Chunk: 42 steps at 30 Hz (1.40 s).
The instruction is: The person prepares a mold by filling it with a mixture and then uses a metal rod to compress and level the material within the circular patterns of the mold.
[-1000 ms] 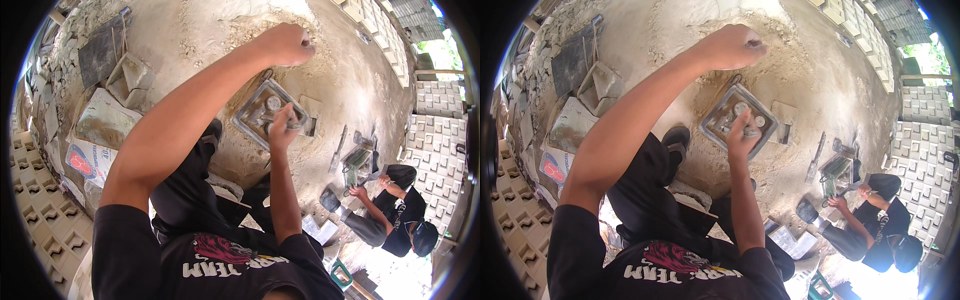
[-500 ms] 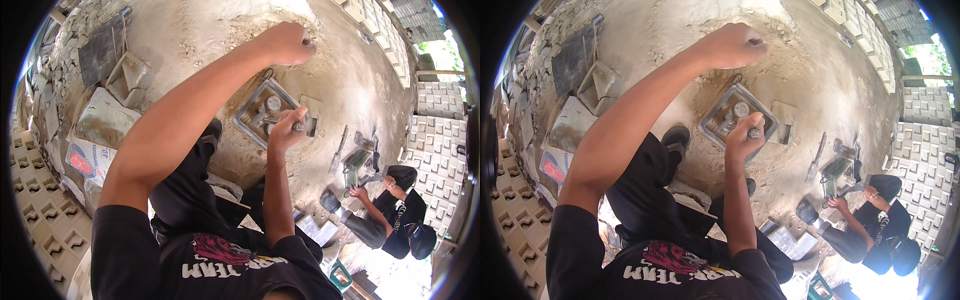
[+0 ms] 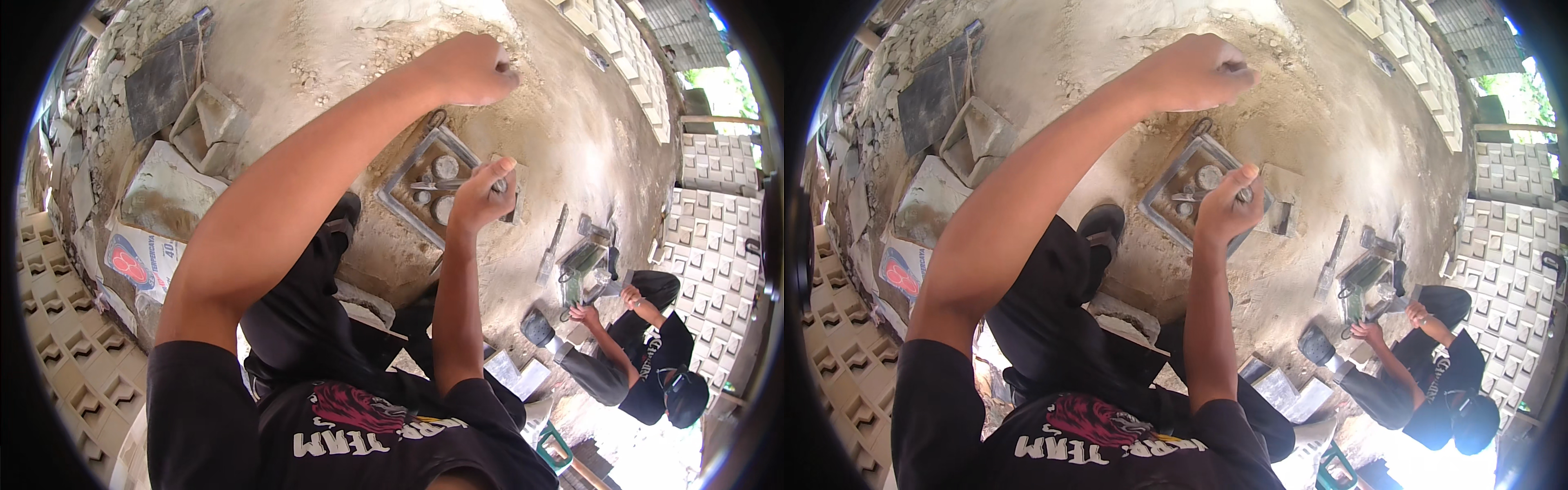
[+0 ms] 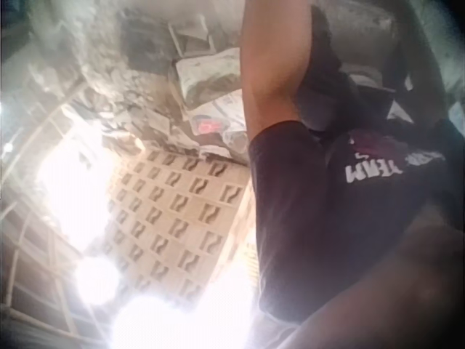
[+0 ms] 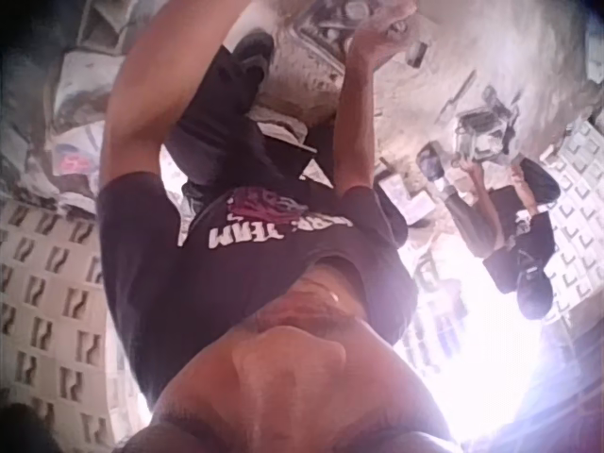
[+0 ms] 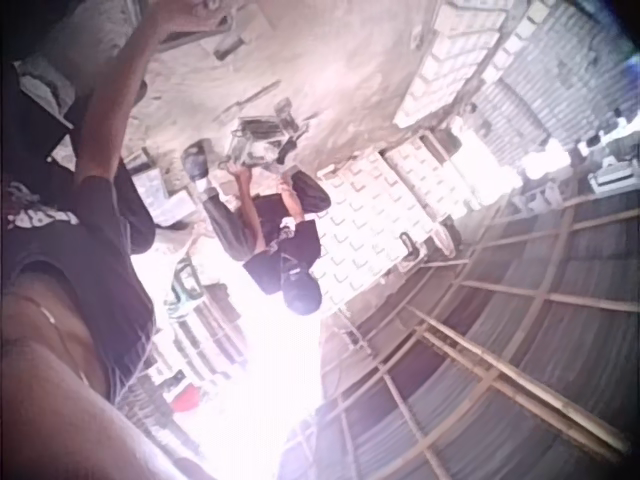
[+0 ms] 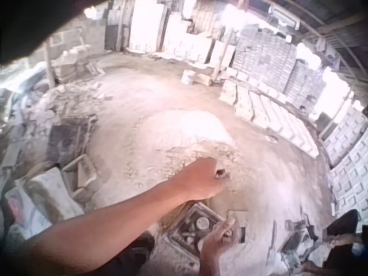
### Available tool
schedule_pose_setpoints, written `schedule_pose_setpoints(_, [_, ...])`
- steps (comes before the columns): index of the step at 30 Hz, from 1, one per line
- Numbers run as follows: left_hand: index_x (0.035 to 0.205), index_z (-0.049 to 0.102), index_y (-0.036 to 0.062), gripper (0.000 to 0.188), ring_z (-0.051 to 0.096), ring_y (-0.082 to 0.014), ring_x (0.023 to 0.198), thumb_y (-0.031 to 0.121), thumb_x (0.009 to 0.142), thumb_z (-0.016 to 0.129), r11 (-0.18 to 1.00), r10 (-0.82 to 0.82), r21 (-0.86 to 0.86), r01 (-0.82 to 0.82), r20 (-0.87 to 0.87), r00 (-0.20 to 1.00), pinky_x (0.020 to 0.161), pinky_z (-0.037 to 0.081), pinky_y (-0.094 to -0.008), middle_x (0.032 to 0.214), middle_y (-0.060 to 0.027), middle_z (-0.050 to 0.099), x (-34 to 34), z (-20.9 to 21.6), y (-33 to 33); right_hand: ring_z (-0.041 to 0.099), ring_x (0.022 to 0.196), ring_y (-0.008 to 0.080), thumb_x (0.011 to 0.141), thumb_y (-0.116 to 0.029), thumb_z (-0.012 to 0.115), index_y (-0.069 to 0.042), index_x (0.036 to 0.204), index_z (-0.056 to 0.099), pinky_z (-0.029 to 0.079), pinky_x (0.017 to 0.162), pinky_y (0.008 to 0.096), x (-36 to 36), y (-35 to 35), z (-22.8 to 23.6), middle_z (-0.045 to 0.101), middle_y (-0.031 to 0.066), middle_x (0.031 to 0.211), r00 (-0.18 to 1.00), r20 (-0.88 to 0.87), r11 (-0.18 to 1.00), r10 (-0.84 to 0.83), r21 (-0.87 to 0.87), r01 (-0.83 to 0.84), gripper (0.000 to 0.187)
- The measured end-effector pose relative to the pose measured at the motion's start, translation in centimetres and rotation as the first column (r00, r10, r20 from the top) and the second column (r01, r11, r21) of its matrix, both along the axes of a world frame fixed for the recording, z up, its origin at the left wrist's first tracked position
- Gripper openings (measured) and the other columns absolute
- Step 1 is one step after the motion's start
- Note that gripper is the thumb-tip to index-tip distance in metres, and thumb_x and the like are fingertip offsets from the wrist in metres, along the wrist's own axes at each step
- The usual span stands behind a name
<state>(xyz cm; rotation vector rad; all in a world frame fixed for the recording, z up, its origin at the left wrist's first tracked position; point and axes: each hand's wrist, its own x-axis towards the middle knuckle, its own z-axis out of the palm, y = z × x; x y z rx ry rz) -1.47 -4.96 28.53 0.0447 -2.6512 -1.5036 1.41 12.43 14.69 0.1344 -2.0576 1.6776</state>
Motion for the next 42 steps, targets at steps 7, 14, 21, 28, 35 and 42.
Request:
schedule_pose_setpoints(7, [0.079, 0.066, 0.0024, 0.043, 0.063, -0.0150, 0.061, 0.042, 0.091, 0.055, 0.999, 0.000, -0.045, -0.003, -0.051, 0.999, 0.060, 0.049, -0.0326, 0.070, -0.0080, 0.068, -0.2, -0.5, 0.3, 0.041, 0.051, 0.0064, 0.101, -0.037, 0.050, -0.002, 0.065, 0.054, 0.031, 0.047, 0.0236, -0.1, 1.3, 2.1, 0.047, -0.0011, 0.054, 0.976, 0.198, 0.996, 0.088, -0.041, -0.081, 0.050])
schedule_pose_setpoints(14, [0.087, 0.067, 0.0011, 0.042, 0.062, -0.0142, 0.062, 0.042, 0.091, 0.056, 0.998, -0.021, -0.057, 0.025, 0.072, 0.997, 0.059, 0.048, -0.0315, 0.073, -0.0082, 0.069, 0.2, 0.6, 0.2, 0.036, 0.044, 0.0057, 0.102, -0.040, 0.046, -0.007, 0.056, 0.041, 0.026, 0.042, 0.0247, -1.2, 2.2, 2.2, 0.040, -0.0023, 0.048, 0.982, 0.184, 0.999, 0.047, -0.032, -0.042, 0.058])
schedule_pose_setpoints(21, [0.084, 0.066, 0.0019, 0.042, 0.059, -0.0128, 0.059, 0.042, 0.091, 0.055, 0.998, -0.042, -0.056, 0.040, -0.046, 0.998, 0.056, 0.046, -0.0300, 0.072, -0.0077, 0.068, 0.2, 0.2, 0.3, 0.034, 0.046, 0.0061, 0.102, -0.031, 0.050, -0.009, 0.055, 0.041, 0.025, 0.044, 0.0249, -1.5, 4.3, 0.0, 0.041, -0.0026, 0.049, 0.949, 0.165, 0.959, 0.270, -0.138, -0.249, 0.053])
schedule_pose_setpoints(28, [0.082, 0.066, 0.0033, 0.042, 0.057, -0.0123, 0.057, 0.042, 0.092, 0.054, 0.998, -0.051, -0.050, 0.049, -0.039, 0.998, 0.054, 0.045, -0.0297, 0.070, -0.0067, 0.066, 0.0, -0.1, 0.2, 0.036, 0.047, 0.0071, 0.103, -0.035, 0.046, -0.008, 0.057, 0.044, 0.028, 0.045, 0.0256, -1.7, 3.7, 0.1, 0.040, -0.0030, 0.049, 0.985, 0.171, 0.997, -0.011, -0.074, 0.024, 0.054])
schedule_pose_setpoints(35, [0.080, 0.065, 0.0042, 0.041, 0.056, -0.0118, 0.056, 0.042, 0.093, 0.054, 0.991, -0.114, -0.074, 0.115, 0.023, 0.993, 0.055, 0.044, -0.0308, 0.067, -0.0054, 0.063, 0.2, 0.2, 0.5, 0.031, 0.049, 0.0075, 0.103, -0.037, 0.046, -0.004, 0.066, 0.047, 0.027, 0.046, 0.0276, -0.9, 1.5, 2.4, 0.043, -0.0023, 0.058, 0.969, 0.226, 0.993, -0.099, -0.038, 0.110, 0.049])
schedule_pose_setpoints(42, [0.077, 0.063, 0.0032, 0.041, 0.056, -0.0121, 0.055, 0.041, 0.092, 0.055, 0.998, -0.064, -0.003, 0.064, -0.010, 0.998, 0.055, 0.044, -0.0310, 0.067, -0.0049, 0.063, 0.4, 0.1, 0.7, 0.037, 0.052, 0.0075, 0.102, -0.038, 0.047, -0.004, 0.063, 0.045, 0.029, 0.048, 0.0288, -1.8, 0.3, 2.3, 0.039, -0.0025, 0.053, 0.966, 0.260, 0.997, 0.009, -0.074, 0.011, 0.052])
